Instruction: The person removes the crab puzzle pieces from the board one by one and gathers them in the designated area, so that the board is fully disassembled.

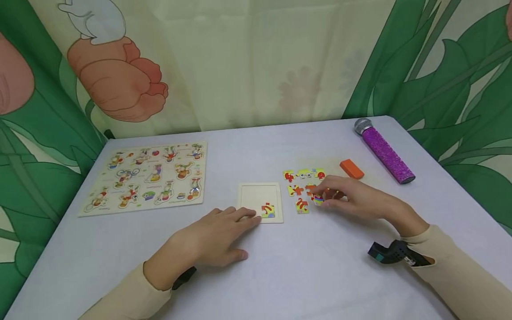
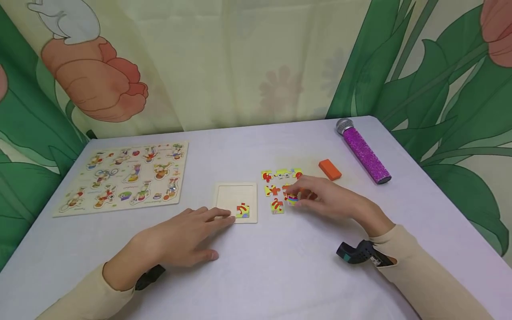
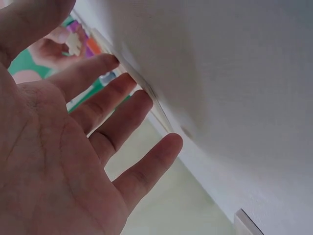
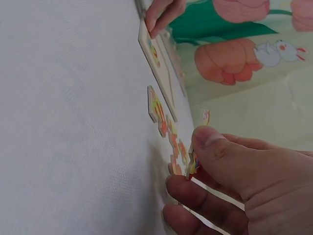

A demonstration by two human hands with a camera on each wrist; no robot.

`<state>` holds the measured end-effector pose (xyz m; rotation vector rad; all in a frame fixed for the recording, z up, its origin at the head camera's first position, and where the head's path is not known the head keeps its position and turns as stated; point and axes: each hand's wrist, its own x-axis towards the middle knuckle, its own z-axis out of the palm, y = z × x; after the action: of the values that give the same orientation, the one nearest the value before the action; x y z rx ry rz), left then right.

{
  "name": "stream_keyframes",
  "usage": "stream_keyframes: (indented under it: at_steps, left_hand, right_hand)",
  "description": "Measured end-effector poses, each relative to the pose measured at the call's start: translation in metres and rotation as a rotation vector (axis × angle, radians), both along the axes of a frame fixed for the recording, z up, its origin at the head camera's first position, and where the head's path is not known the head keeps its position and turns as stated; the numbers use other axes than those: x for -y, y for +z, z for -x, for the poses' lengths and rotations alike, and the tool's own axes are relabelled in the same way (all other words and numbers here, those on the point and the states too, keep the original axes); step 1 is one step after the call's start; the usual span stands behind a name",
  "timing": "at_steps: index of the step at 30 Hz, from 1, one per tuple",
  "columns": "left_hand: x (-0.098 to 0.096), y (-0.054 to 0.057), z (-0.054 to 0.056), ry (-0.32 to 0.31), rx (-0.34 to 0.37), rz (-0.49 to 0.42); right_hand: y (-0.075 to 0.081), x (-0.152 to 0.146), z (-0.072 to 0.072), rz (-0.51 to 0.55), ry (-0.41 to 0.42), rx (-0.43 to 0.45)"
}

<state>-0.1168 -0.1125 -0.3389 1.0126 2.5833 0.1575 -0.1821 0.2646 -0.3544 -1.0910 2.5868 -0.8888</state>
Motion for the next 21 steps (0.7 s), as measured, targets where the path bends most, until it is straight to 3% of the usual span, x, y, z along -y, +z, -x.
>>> stream_keyframes:
  at_steps: [6, 21]
  left_hand:
    - [0.0007, -0.0018, -0.0001, -0.005, 0.000, -0.002]
    - [0.0014, -0.0029, -0.0014, -0.001, -0.012, 0.018]
  right_hand:
    - [-0.0039, -0.0007, -0.0010, 0.002, -0.005, 0.039]
    - [-0.0102, -0.0013, -0.0022, -0.014, -0.001, 0.002]
